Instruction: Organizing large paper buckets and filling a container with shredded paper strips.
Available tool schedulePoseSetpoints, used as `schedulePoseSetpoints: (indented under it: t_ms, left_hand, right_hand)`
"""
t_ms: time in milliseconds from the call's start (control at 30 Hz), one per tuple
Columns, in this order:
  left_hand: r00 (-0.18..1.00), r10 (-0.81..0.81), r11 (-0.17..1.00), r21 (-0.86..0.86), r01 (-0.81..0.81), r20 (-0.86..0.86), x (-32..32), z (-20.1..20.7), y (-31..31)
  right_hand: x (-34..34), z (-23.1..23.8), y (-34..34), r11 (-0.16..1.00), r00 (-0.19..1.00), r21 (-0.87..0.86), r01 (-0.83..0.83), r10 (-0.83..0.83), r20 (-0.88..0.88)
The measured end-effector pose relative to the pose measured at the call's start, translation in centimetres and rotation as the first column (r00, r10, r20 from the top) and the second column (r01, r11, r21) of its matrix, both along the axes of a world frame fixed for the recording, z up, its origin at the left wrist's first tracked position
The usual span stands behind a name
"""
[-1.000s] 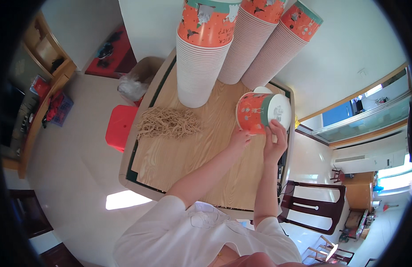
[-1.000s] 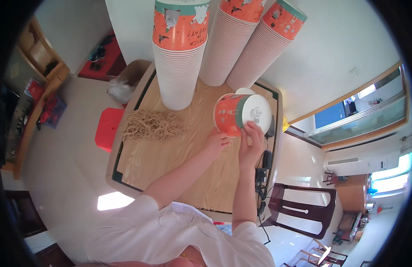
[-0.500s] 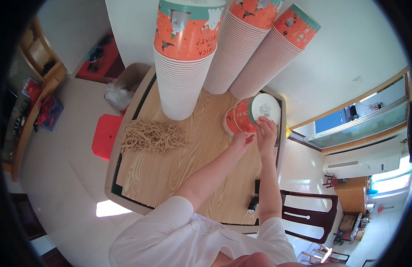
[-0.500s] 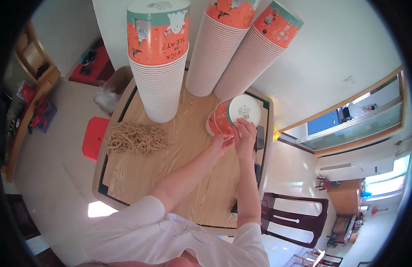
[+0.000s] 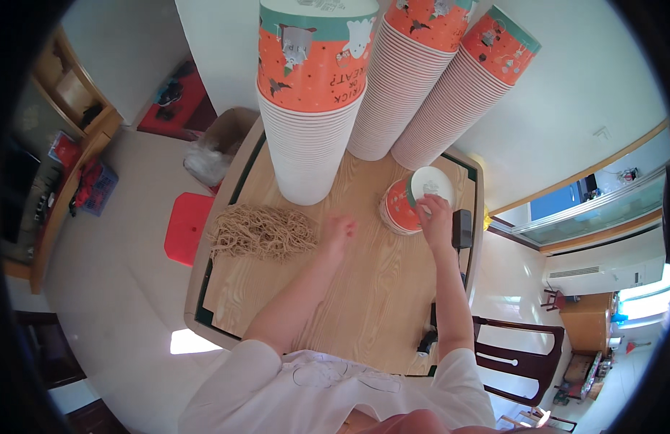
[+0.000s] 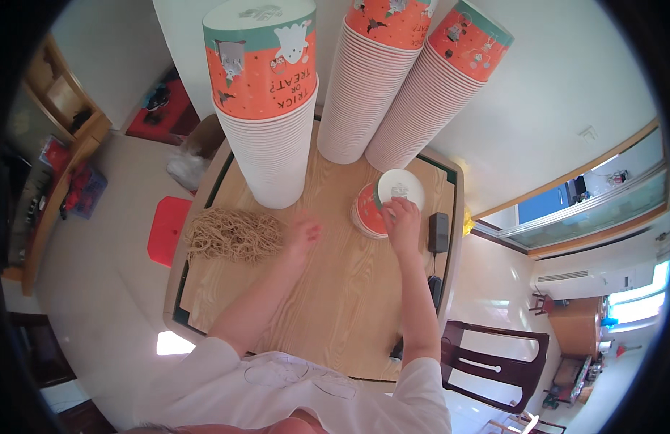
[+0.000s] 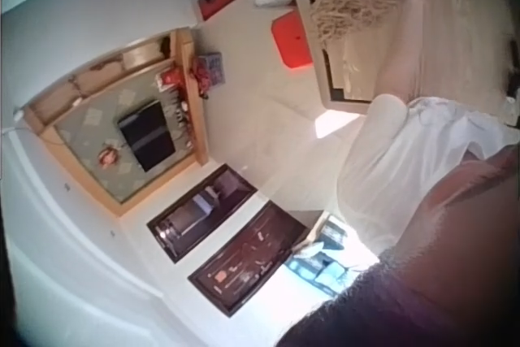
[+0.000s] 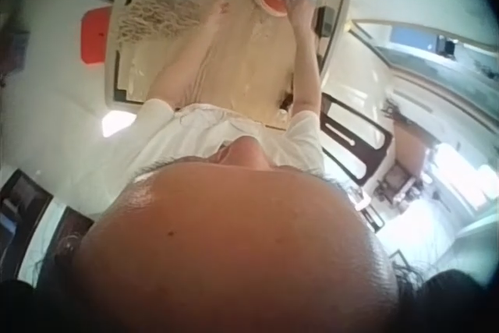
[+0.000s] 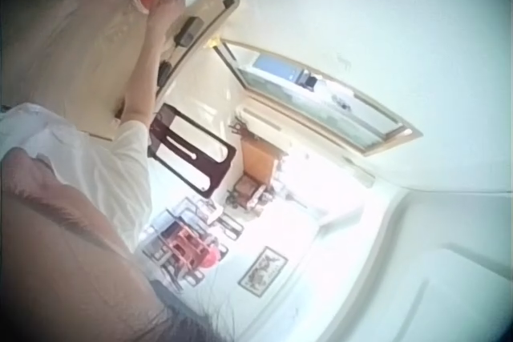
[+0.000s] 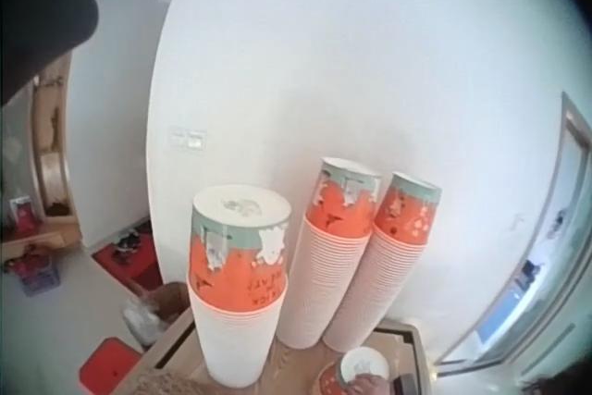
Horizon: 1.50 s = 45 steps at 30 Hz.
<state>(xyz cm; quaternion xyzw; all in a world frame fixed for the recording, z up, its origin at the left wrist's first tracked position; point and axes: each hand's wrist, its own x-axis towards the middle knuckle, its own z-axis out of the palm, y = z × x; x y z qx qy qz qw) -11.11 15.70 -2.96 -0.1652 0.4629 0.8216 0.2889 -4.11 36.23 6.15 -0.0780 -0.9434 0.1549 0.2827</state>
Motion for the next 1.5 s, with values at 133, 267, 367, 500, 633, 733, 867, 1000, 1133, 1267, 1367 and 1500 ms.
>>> schedulePoseSetpoints:
  t_ms: [133,267,367,500,633,733,867,1000,1133,1267,1367,1500]
  left_hand:
    - [0.889,0.227,0.945,-0.131,-0.3,-0.397,-5.9,7.4,-8.3]
    - [0.634,0.363,0.845,-0.045,-0.533,-0.683,-10.6,16.5,-11.6]
    - [0.642,0.262,0.885,-0.086,-0.458,-0.72,-12.7,21.3,-12.4]
    - [0.714,0.113,0.941,-0.157,-0.301,-0.691,-14.6,23.4,-12.9]
    - [0.724,0.088,0.926,-0.212,-0.313,-0.684,-14.7,24.7,-12.8]
    - [0.755,0.046,0.934,-0.24,-0.265,-0.654,-15.5,24.5,-13.7]
    - [0.806,-0.014,0.949,-0.261,-0.175,-0.591,-16.0,24.2,-14.0]
    - [0.835,-0.025,0.973,-0.204,-0.105,-0.549,-16.3,24.4,-14.4]
    - [0.86,-0.058,0.985,-0.168,-0.033,-0.507,-17.1,24.3,-14.7]
    - [0.887,-0.024,0.99,-0.135,-0.043,-0.462,-17.1,25.4,-14.5]
    - [0.889,-0.019,0.991,-0.128,-0.044,-0.458,-17.3,26.5,-14.8]
    - [0.865,-0.039,0.986,-0.159,-0.048,-0.5,-16.8,27.2,-14.5]
  right_hand:
    - [-4.4,4.5,-4.1,0.965,0.994,-0.246,-0.09,0.072,-0.079]
    - [-9.8,10.9,-9.5,0.599,0.97,-0.763,-0.242,0.141,-0.197]
    - [-13.1,13.2,-10.4,0.398,0.936,-0.847,-0.352,0.134,-0.326]
    - [-14.8,15.2,-11.5,0.335,0.976,-0.917,-0.214,0.107,-0.189]
    - [-15.1,15.6,-10.9,0.277,0.987,-0.951,-0.138,0.116,-0.109]
    - [-15.3,16.4,-11.5,0.222,0.991,-0.971,-0.093,0.115,-0.068]
    - [-15.4,16.6,-11.2,0.151,0.992,-0.988,-0.019,0.126,0.0]
    - [-15.5,16.9,-11.2,0.148,0.99,-0.989,-0.001,0.14,0.02]
    - [-15.5,17.2,-11.1,0.137,0.988,-0.99,-0.036,0.154,-0.014]
    - [-15.7,17.7,-11.3,0.103,0.994,-0.994,-0.037,0.109,-0.026]
    - [-15.8,18.4,-11.5,0.061,0.986,-0.996,-0.064,0.16,-0.054]
    - [-15.8,18.7,-10.8,0.074,0.982,-0.997,-0.038,0.187,-0.023]
